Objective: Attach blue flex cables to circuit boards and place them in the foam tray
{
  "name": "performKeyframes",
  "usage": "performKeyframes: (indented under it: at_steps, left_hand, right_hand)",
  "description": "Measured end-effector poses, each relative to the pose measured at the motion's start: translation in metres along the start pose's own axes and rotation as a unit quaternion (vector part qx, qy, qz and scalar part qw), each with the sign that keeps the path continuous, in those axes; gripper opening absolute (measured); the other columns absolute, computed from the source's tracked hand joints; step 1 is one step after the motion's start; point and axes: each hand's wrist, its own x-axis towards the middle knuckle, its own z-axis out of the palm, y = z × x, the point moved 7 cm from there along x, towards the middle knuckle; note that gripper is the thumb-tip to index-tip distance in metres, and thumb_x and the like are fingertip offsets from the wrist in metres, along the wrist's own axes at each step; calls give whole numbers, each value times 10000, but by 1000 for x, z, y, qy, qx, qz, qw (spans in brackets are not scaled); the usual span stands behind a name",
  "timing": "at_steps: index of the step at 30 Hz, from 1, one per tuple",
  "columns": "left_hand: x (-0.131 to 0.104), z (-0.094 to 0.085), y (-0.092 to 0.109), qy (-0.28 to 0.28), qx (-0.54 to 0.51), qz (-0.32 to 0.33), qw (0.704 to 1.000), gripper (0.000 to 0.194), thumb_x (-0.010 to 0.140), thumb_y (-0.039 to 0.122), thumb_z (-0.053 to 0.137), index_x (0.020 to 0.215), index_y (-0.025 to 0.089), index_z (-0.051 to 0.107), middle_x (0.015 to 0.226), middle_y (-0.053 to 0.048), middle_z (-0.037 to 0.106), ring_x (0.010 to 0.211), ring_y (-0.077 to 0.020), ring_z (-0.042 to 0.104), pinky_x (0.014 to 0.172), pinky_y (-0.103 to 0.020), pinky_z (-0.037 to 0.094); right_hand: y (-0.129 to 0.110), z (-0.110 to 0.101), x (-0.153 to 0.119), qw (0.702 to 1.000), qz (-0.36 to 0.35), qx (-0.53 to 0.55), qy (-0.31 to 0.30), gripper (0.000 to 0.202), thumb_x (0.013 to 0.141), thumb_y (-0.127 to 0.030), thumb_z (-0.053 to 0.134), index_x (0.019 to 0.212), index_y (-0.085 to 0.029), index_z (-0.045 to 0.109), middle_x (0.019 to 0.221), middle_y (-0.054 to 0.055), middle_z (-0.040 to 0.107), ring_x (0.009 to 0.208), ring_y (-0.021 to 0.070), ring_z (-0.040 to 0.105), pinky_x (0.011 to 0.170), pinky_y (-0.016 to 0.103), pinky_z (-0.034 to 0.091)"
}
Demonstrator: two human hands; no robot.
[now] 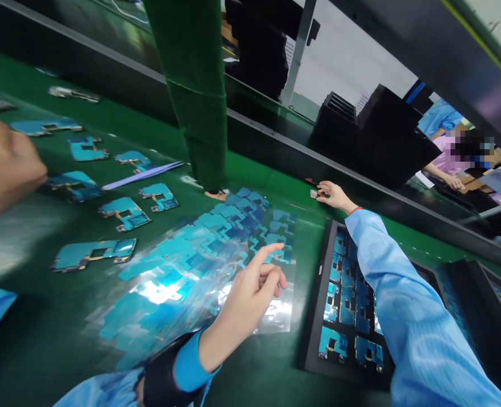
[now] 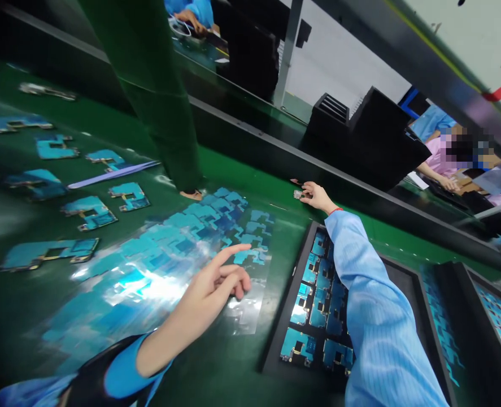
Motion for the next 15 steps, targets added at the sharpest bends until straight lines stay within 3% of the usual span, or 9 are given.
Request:
performKeyframes:
  at_steps: [5,8,12,15]
  left_hand:
    - [3,-2,5,12,9,7,1000,473,744,300,461,1197,169,494,593,35,608,529,-177,552,571,-317,458]
    - [5,-2,6,14,17,10,1000,415,735,316,482,1121,174,535,583,30,611,519,-178,556,548,-309,453]
    - [7,-3,5,16,24,12,1000,409,720,325,511,1096,171,555,601,21,630,512,-176,551,527,-302,442]
    - [8,-4,5,23,22,12,999,382,711,364,555,1032,159,588,642,-6,661,544,-180,579,566,-312,471]
  right_hand:
    - [-1,-8,-4,1000,4,19,25,600,574,-184,819,1101,-84,550,1056,174,709,786,130,681,834,303,555]
    - [-11,-13,-13,998,1,23,58,507,599,-185,798,1043,-97,571,996,136,719,729,105,651,799,283,550]
    - [-35,-20,-26,994,-4,28,101,290,686,-156,715,949,-123,595,900,81,717,693,94,639,790,262,540]
    - [-67,-25,-42,992,-5,35,124,272,708,-158,704,956,-135,594,917,74,711,739,105,659,824,259,539]
